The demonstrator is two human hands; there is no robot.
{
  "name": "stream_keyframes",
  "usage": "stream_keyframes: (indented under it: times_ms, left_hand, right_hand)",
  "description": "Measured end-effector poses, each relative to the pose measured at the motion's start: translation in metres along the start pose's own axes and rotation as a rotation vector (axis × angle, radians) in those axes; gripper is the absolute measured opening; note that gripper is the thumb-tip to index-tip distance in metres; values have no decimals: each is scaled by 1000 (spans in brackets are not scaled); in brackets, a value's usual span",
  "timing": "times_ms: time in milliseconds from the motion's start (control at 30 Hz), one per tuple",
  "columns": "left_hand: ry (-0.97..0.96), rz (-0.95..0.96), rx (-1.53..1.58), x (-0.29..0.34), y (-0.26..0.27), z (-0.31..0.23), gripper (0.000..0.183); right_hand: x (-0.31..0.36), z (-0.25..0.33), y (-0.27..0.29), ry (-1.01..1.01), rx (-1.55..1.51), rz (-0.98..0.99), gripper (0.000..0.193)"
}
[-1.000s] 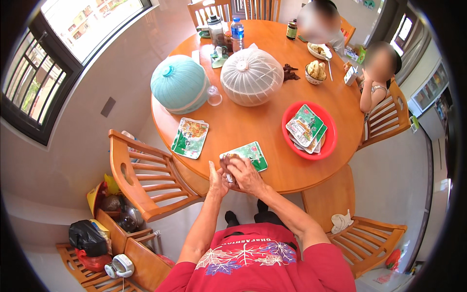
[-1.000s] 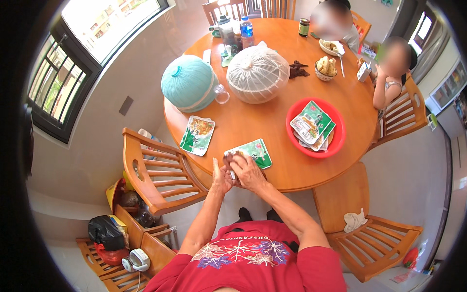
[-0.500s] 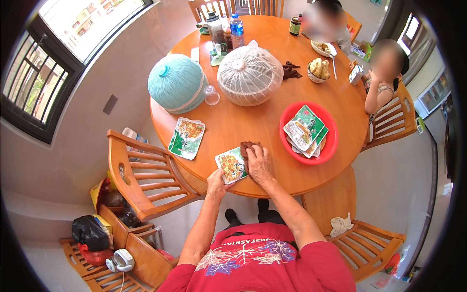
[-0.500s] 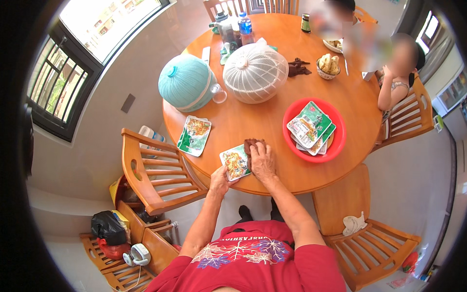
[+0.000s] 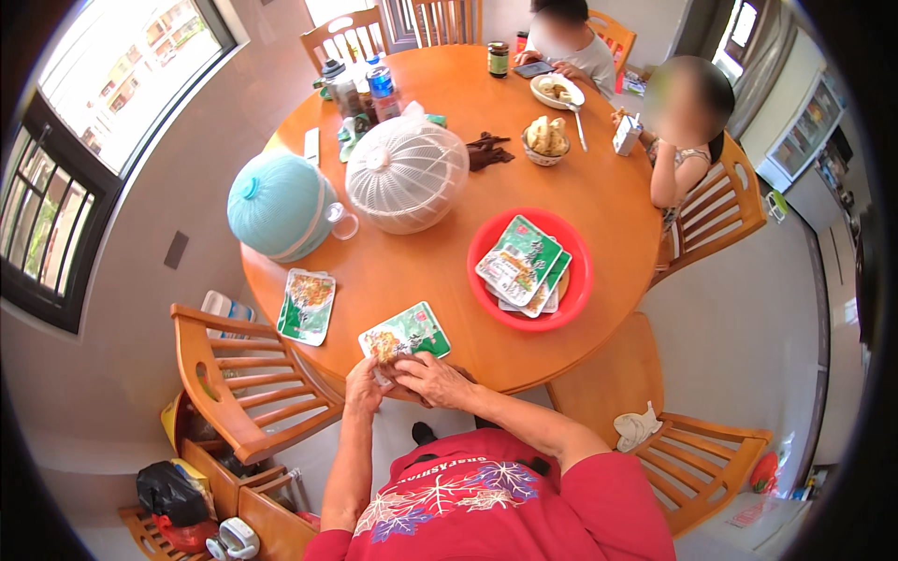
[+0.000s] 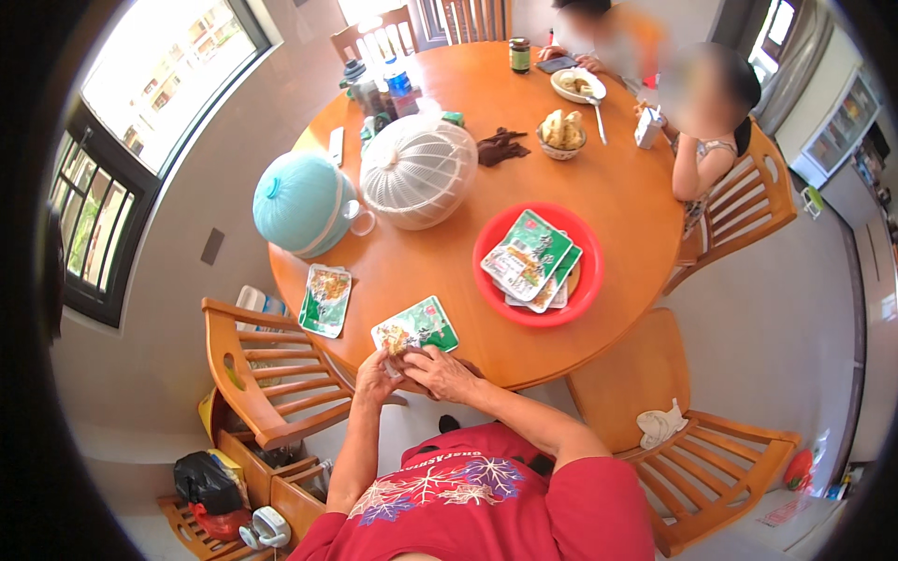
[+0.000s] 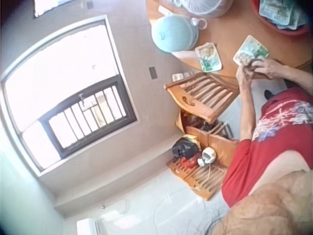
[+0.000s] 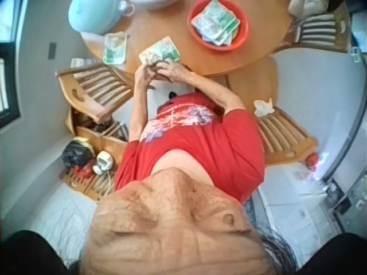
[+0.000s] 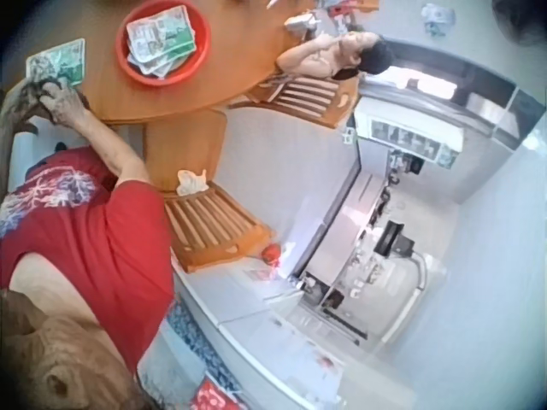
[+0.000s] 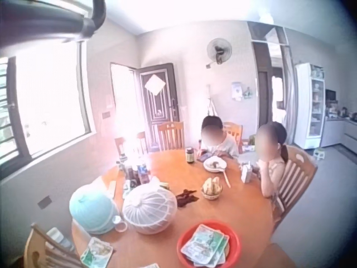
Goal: The person wipes the surface of several small food packets with a cloth, one by one, and places them into a red bowl. The person then wipes a small wooden side table.
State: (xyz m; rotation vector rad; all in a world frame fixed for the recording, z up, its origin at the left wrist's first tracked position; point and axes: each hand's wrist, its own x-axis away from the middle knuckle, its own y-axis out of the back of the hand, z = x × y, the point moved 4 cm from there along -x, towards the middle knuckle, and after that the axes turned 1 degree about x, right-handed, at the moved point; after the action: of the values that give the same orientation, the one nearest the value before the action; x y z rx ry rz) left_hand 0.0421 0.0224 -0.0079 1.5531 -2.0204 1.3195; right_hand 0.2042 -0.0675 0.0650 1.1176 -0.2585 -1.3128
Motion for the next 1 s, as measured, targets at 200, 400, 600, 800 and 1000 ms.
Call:
stream_keyframes:
  times_ms: [200, 400, 600, 800, 1000]
  left_hand:
    - [-108, 80, 54, 25, -32, -20, 37]
    - [-197, 257, -91, 98, -131, -55, 39]
    - [-132, 453, -22, 70, -236, -27, 42]
    - [-60, 415, 76, 9, -311, 52, 43]
    - [-446, 396, -950, -11, -274, 65, 29]
  right_hand:
    - [77, -20, 78, -185, 82, 6, 34]
    - [114, -41, 106, -373, 202, -154, 34]
    - [113, -43, 107, -347, 208, -222, 36]
    - [114, -47, 108, -355, 230, -223, 36]
    - [110, -45, 109, -322, 226, -246, 31]
